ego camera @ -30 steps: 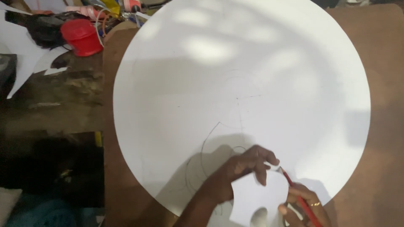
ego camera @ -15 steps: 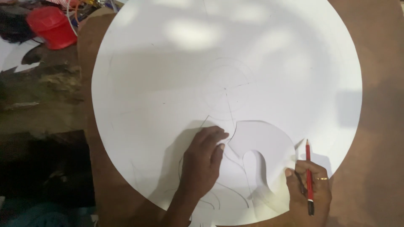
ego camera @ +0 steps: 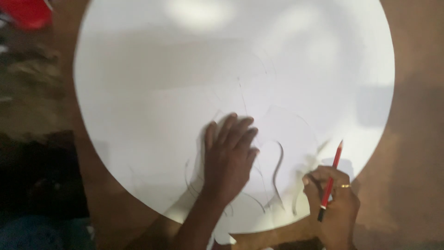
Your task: The person is using a pencil and a paper template to trace or draw a design onto a large circular white sheet.
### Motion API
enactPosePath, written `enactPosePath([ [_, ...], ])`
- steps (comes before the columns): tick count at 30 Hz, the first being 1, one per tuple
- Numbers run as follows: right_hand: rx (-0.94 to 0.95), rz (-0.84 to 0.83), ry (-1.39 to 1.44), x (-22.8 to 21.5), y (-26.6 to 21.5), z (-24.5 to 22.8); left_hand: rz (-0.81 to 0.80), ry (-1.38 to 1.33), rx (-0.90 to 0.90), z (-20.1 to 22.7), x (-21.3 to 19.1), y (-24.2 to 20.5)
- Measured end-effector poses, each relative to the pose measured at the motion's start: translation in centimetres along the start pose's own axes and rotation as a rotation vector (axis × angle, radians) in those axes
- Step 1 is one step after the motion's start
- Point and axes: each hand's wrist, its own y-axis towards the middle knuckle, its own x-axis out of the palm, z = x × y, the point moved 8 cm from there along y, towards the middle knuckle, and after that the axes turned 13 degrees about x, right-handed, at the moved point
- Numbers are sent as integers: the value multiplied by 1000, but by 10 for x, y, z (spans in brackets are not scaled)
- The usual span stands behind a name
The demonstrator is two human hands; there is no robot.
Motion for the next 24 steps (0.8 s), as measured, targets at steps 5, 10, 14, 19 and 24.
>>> enactPosePath([
  [5,-272,-87,22,-12,3,-10,7,52,21,3,2,-4],
  [10,-489,-115,-362,-1,6,-27,13,90,56,3,2,-4],
  [14,-504,-130,-455,10,8,-28,-14,126,87,3,3,0],
  [19,-471,-136,-494,19,6,-36,-65,151,85,0,5,6],
  [24,-413,-134,-448,19,6,-36,-97,96,54,-2,6,7],
])
